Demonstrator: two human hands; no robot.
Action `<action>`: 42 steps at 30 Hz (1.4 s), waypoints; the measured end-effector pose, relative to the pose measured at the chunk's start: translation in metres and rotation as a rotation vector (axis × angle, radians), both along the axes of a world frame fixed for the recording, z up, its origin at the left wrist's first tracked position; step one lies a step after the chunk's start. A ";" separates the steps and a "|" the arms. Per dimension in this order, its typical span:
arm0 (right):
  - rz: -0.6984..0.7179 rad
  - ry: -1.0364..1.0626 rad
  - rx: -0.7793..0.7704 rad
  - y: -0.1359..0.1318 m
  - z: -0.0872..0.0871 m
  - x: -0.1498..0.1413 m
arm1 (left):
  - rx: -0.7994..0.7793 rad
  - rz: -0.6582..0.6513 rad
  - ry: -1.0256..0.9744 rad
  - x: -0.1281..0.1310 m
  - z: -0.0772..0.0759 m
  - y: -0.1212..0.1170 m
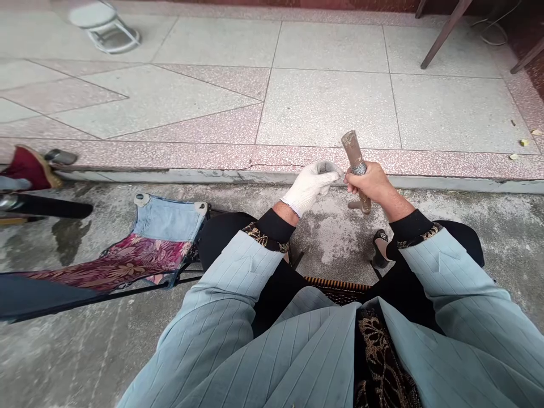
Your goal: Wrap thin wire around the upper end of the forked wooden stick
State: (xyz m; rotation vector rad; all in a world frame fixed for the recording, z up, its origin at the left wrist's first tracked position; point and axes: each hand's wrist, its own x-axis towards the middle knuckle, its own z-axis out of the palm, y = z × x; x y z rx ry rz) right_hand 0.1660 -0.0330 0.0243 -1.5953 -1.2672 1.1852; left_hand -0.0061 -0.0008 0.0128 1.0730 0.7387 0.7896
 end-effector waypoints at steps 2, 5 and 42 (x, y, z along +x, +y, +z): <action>-0.066 0.158 -0.066 0.000 0.000 -0.004 | 0.018 0.016 0.004 0.000 -0.001 0.000; -0.166 0.299 -0.154 0.000 0.003 -0.009 | 0.064 0.073 0.017 0.002 -0.003 0.000; 0.168 0.362 -0.168 -0.012 -0.009 0.003 | 0.053 0.034 0.014 -0.007 0.009 0.005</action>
